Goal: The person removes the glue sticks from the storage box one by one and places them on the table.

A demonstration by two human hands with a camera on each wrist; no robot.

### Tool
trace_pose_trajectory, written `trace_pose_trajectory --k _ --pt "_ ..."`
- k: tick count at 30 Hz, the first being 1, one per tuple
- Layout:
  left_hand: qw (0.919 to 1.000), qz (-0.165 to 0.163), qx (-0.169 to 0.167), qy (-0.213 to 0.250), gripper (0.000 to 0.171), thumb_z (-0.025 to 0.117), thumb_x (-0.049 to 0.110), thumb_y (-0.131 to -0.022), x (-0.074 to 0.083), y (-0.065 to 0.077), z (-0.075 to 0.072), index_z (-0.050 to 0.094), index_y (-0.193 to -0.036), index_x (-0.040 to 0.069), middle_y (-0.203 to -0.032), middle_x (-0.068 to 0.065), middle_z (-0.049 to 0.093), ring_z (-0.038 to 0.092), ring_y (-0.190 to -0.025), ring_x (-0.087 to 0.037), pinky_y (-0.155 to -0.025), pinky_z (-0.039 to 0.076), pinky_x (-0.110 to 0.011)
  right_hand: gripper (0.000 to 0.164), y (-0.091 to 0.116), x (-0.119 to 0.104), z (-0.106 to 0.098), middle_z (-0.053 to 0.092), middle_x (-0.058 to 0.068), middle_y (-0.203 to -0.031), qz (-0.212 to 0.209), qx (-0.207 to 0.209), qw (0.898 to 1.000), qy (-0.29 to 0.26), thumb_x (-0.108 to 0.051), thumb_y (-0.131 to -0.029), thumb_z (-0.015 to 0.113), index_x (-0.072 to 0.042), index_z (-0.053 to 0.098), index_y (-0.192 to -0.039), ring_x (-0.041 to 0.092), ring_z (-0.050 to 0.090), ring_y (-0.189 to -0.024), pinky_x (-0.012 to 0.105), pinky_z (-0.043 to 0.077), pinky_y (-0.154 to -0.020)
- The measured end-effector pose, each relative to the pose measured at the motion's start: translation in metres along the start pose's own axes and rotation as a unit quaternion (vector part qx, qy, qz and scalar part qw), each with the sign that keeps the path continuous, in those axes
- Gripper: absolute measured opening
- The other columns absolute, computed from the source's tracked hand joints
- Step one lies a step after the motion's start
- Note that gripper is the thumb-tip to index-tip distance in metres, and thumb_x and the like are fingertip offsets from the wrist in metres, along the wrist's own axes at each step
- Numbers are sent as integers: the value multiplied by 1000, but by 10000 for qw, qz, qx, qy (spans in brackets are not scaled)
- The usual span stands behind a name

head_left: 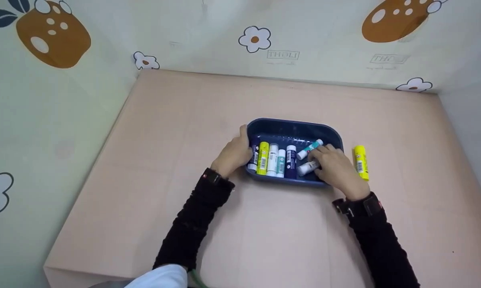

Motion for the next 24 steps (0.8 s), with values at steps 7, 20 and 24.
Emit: trace_pose_trajectory --k 7,20,24 --pt "10000 66 -9 15 68 47 5 -86 2 1 0 12 -144 7 -112 -23 61 60 -86 -27 -78 48 -42 28 0 1 2 62 13 -100 70 -104 9998 146 -9 -72 73 -6 69 -99 31 50 -91 43 40 -77" --pt "10000 15 -38 -49 69 47 6 -88 2 0 1 9 -146 4 -115 -24 60 60 -88 -27 -79 49 -41 29 -1 3 -4 59 11 -89 190 137 9997 -57 -7 -73 68 -2 65 -101 28 49 -83 40 42 -74" --pt "9999 -32 -82 -73 70 48 7 -88 1 0 1 8 -146 5 -114 -23 60 60 -85 -26 -76 49 -40 29 2 3 -11 59 13 -89 237 355 9985 -331 -9 -74 66 -1 62 -102 28 50 -81 42 44 -72"
Point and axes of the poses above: each hand's wrist, its own y-axis away from the middle knuckle, its own z-axis out of the palm, x = y × z, the point moved 9 cm from there along -y, towards the middle knuckle
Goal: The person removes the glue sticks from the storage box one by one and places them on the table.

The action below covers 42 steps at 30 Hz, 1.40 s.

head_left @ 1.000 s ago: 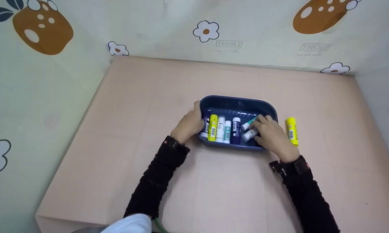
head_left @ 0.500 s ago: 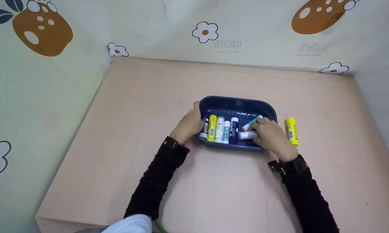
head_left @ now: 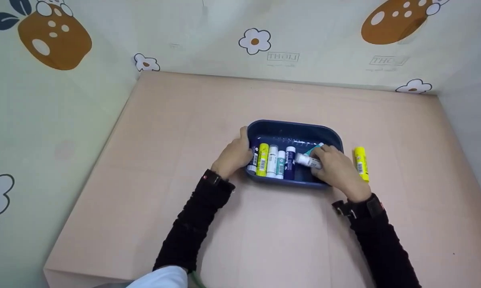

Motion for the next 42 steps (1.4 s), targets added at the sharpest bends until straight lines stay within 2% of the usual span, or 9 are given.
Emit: trace_pose_trajectory --k 6,10,15,19,26,34,42 --pt "10000 -89 -31 -3 71 48 7 -87 -1 -1 1 8 -146 6 -110 -23 61 59 -84 -27 -74 49 -40 33 3 7 -19 59 18 -93 386 362 9958 -750 -14 -79 65 3 57 -106 29 55 -79 44 48 -69" --pt "9999 -96 -19 27 70 47 6 -88 -1 -1 1 8 -146 6 -112 -23 60 59 -85 -27 -76 49 -41 34 8 17 -33 59 19 -92 883 527 9864 -1278 -12 -79 63 6 54 -106 29 57 -78 41 49 -67" --pt "10000 63 42 62 69 48 4 -87 1 0 0 11 -145 7 -111 -23 61 60 -85 -27 -76 49 -41 36 18 34 -51 58 19 -95 1378 684 9767 -1494 -17 -82 61 6 52 -108 28 55 -81 33 46 -63" --pt "9999 79 46 75 70 48 5 -87 2 1 -1 10 -146 6 -112 -23 61 60 -86 -28 -76 49 -41 45 26 53 -58 57 23 -103 1770 407 9702 -1603 -24 -87 57 8 47 -117 29 54 -84 29 45 -62" --pt "9999 82 70 92 71 48 4 -85 1 0 -1 10 -145 5 -111 -22 61 60 -84 -26 -73 49 -39 54 39 86 -58 52 28 -111 2248 -272 9599 -1654 -28 -91 52 11 38 -126 34 55 -93 29 46 -66" --pt "9997 142 96 158 69 48 4 -85 2 2 -3 13 -144 7 -111 -23 61 60 -85 -27 -75 49 -41 61 52 116 -47 48 35 -116 2539 -1149 9435 -1791 -27 -92 49 17 33 -130 34 58 -94 30 51 -68" --pt "9998 94 58 164 68 48 4 -86 0 0 -1 12 -144 8 -110 -23 61 60 -85 -27 -76 49 -41 61 59 144 -28 49 34 -118 2941 -1561 9209 -2028 -28 -91 48 17 34 -130 26 59 -86 35 51 -72"
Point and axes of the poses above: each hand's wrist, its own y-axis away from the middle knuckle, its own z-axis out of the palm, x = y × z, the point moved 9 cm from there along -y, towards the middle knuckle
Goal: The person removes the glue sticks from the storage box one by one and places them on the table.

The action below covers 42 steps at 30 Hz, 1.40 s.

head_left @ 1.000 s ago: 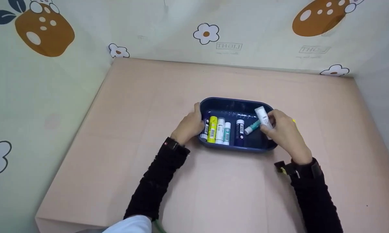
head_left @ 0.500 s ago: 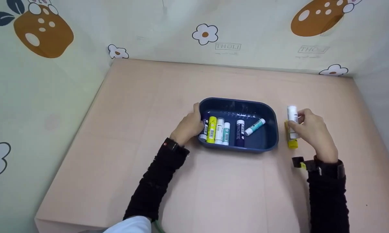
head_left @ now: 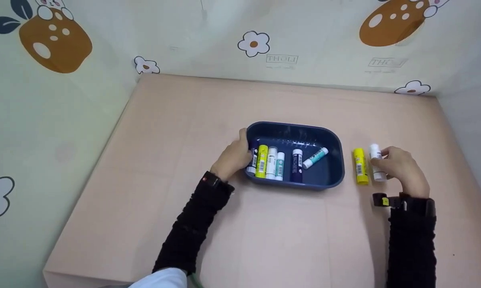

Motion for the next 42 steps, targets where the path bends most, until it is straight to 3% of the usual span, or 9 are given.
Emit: trace_pose_trajectory --k 4,10,22,29,34,38,42 --pt "10000 8 7 -51 66 48 4 -87 0 0 0 14 -143 9 -110 -22 61 61 -84 -26 -73 49 -40 60 -9 14 7 51 30 -116 261 -206 9993 -177 -27 -89 47 16 35 -129 26 59 -85 34 49 -71" --pt "10000 39 12 -55 67 47 4 -86 0 0 0 13 -143 9 -110 -22 61 61 -85 -27 -75 49 -41 58 -18 23 13 57 27 -108 210 -474 9984 -221 -24 -90 46 18 36 -128 21 61 -79 31 48 -70" --pt "10000 42 29 -43 67 47 5 -86 1 0 0 13 -144 8 -112 -22 60 60 -87 -27 -77 49 -42 60 -14 17 10 53 30 -114 129 -296 9991 -263 -24 -92 45 16 30 -134 19 62 -81 35 51 -74" --pt "10000 19 35 -59 69 48 4 -86 1 0 -1 11 -145 8 -114 -24 60 61 -89 -28 -78 49 -43 60 -2 1 -2 47 36 -120 -124 158 9998 51 -25 -93 42 15 28 -135 36 61 -91 46 50 -78" --pt "9999 98 64 -89 68 47 3 -85 2 1 -1 13 -143 7 -109 -22 61 60 -86 -26 -77 49 -42 58 6 -16 -8 50 35 -115 -442 576 9970 272 -26 -95 44 13 31 -135 35 61 -86 39 52 -70" --pt "9999 77 44 -78 68 47 3 -85 1 1 0 12 -144 7 -109 -22 62 60 -85 -26 -77 49 -42 52 14 -35 -11 51 31 -111 -780 1032 9907 425 -23 -94 46 10 36 -134 34 57 -86 33 47 -66" --pt "10000 45 16 -70 69 47 4 -85 2 1 0 11 -144 6 -110 -23 61 60 -86 -26 -77 49 -42 44 24 -59 -11 54 27 -106 -1361 1506 9783 414 -15 -92 50 7 43 -129 36 52 -91 39 43 -71"
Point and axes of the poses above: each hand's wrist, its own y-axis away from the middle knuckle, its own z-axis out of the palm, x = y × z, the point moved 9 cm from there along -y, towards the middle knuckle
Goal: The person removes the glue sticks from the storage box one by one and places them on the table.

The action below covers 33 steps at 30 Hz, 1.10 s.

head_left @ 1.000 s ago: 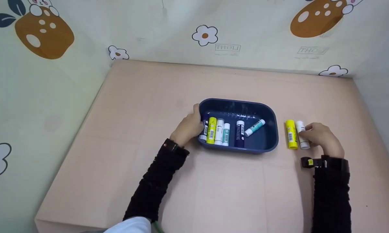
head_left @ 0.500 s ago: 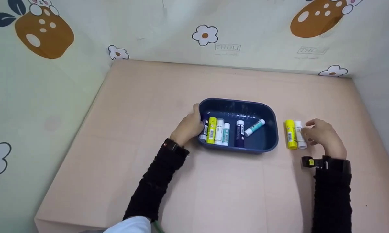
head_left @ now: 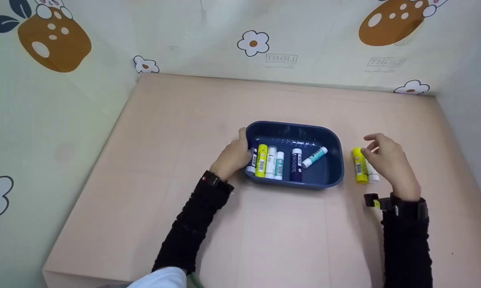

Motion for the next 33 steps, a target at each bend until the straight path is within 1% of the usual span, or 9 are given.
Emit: trace_pose_trajectory --k 5,10,14,17,21,23,25,29,33 --pt "10000 -32 -27 -16 71 48 4 -85 0 0 0 11 -145 6 -113 -23 61 60 -86 -26 -77 49 -41 39 4 -28 2 54 24 -106 -568 406 9975 -121 -8 -89 54 5 48 -126 38 53 -96 49 43 -80" --pt "10000 -9 -3 -7 69 47 4 -85 0 0 0 12 -144 6 -111 -23 61 60 -84 -26 -75 49 -41 36 4 -49 10 53 24 -109 -976 588 9930 -311 -1 -87 55 5 51 -122 38 54 -97 51 46 -82" --pt "10000 18 32 22 68 47 4 -85 0 0 -1 13 -144 7 -111 -22 61 60 -83 -26 -74 49 -41 34 3 -62 22 53 24 -110 -1368 526 9878 -533 5 -85 55 7 53 -118 37 54 -99 50 48 -85" --pt "10000 48 47 25 67 47 5 -85 1 0 -1 14 -143 7 -109 -22 62 60 -82 -26 -73 49 -41 34 1 -68 37 52 24 -113 -1557 264 9861 -513 6 -84 56 7 53 -118 39 55 -101 50 47 -87" --pt "10000 60 40 -32 68 47 6 -85 1 0 -1 13 -143 8 -107 -23 62 60 -80 -27 -72 49 -41 37 -3 -73 65 52 22 -118 -1689 -274 9852 -92 2 -83 60 3 54 -119 40 52 -111 52 42 -95" --pt "10000 42 17 -57 68 47 6 -85 1 1 -1 12 -144 8 -107 -23 62 60 -79 -27 -71 49 -41 38 -5 -74 79 52 21 -123 -1704 -502 9837 266 -1 -83 61 2 55 -120 39 49 -117 52 39 -99" --pt "10000 19 4 -53 69 47 6 -85 1 1 -1 12 -144 8 -108 -23 62 60 -79 -27 -71 49 -41 40 -5 -76 90 52 20 -126 -1693 -638 9813 664 -2 -82 62 0 56 -121 38 46 -119 51 38 -100" --pt "10000 -34 -15 -57 70 48 6 -85 0 0 0 11 -145 8 -110 -23 62 60 -81 -27 -72 49 -41 42 -5 -79 98 54 17 -126 -1674 -546 9763 1256 0 -79 63 0 58 -120 35 46 -112 49 42 -94" --pt "10000 -74 -10 -61 71 48 5 -85 -1 0 0 10 -145 8 -111 -24 61 61 -82 -27 -74 49 -41 40 -6 -80 99 56 19 -121 -1672 -456 9738 1471 4 -76 61 3 61 -115 34 47 -104 47 44 -88"
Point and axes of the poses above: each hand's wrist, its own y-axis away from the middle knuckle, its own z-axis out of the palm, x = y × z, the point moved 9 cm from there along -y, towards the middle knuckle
